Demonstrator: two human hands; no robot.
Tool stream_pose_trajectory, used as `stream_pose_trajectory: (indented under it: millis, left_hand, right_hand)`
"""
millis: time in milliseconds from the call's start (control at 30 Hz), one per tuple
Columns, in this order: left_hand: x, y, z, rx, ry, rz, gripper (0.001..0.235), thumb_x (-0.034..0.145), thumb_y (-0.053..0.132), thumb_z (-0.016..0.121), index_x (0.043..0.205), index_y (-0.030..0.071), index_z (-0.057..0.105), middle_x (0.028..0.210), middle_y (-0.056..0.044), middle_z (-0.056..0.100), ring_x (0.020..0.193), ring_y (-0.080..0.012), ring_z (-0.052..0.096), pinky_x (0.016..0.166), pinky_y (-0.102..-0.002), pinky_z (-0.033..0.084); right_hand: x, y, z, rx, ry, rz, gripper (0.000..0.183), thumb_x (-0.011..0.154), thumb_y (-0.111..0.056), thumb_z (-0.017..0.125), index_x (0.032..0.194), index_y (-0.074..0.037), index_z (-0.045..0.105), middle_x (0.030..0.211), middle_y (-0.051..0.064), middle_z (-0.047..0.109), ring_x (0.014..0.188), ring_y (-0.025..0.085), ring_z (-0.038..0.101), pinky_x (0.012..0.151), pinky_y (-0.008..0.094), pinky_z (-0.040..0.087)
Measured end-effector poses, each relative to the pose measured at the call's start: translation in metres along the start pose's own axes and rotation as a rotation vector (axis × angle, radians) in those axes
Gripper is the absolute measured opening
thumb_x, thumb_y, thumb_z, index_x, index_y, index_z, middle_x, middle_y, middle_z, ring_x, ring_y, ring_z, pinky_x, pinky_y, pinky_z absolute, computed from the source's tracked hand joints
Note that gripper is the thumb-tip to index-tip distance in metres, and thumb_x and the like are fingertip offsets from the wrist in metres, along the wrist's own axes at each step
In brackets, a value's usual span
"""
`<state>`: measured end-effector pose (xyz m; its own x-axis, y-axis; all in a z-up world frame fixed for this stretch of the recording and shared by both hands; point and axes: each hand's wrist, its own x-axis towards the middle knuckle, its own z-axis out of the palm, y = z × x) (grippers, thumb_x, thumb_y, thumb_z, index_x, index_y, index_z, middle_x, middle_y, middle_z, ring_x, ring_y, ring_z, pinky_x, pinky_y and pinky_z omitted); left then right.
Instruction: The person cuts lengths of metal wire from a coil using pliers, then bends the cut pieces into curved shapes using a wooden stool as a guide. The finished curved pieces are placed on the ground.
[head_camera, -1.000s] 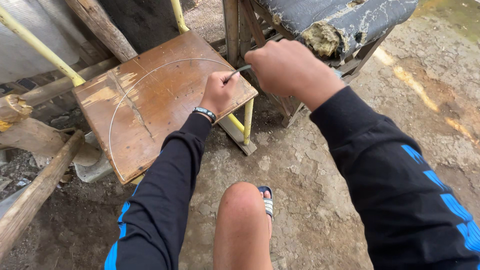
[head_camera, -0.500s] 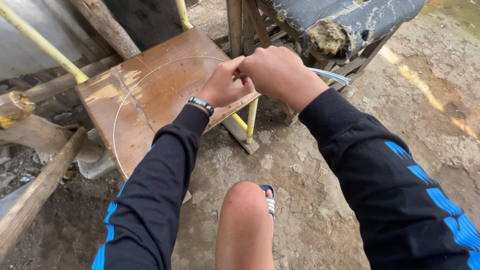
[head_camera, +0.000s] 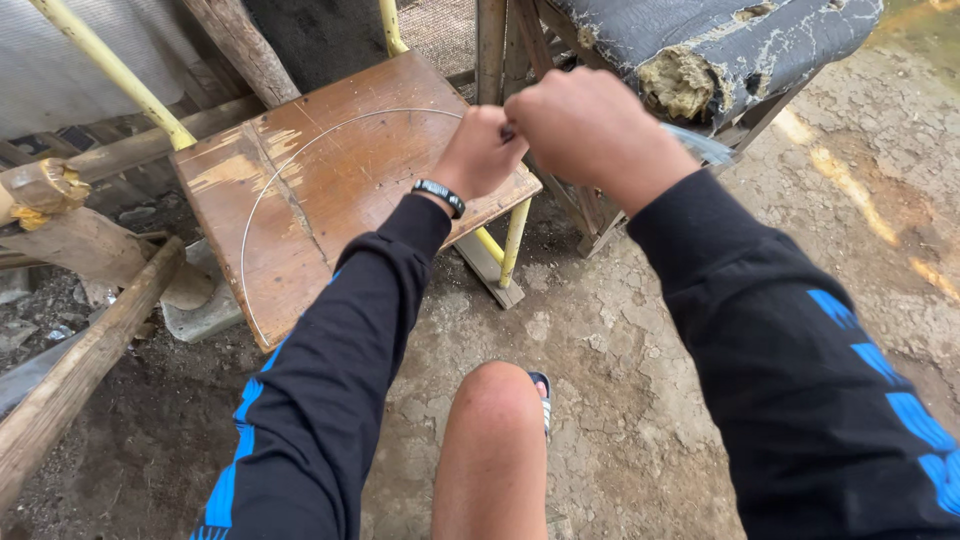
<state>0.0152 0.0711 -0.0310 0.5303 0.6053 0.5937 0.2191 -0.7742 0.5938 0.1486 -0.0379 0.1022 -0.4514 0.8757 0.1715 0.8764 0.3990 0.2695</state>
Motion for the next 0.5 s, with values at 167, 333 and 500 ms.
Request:
stream_pose_trajectory:
  millis: [167,333,500]
  left_hand:
    - [-0.035,-0.009,0.010,-0.197,0.072,-0.034,0.033,0.100,0.016,0.061,0.073,-0.003,0.056,0.056,-0.008,0.046,0.053,-0.0116,0.043,0.049,-0.035,0.037]
    - [-0.023,-0.011,0.009,-0.228,0.063,-0.114,0.045,0.104,0.023,0.061,0.069,-0.003,0.055,0.053,-0.004,0.043,0.052,-0.0090,0.039,0.048,-0.035,0.032]
    - [-0.012,-0.016,0.002,-0.184,0.101,-0.074,0.048,0.108,0.026,0.060,0.072,-0.005,0.052,0.055,-0.005,0.037,0.056,-0.0096,0.034,0.049,-0.037,0.030]
  right_hand:
    - [-0.004,-0.006,0.011,0.001,-0.094,0.029,0.009,0.086,-0.009,0.069,0.095,-0.010,0.073,0.080,0.013,0.074,0.077,0.034,0.073,0.065,0.045,0.058]
    - [-0.012,0.001,-0.001,-0.023,-0.026,0.008,0.014,0.081,-0.006,0.069,0.094,-0.009,0.073,0.080,0.013,0.073,0.077,0.034,0.073,0.065,0.045,0.058]
    - [-0.013,0.006,-0.011,0.039,-0.011,0.088,0.011,0.090,-0.006,0.064,0.096,-0.008,0.072,0.078,0.016,0.072,0.069,0.033,0.073,0.063,0.046,0.058]
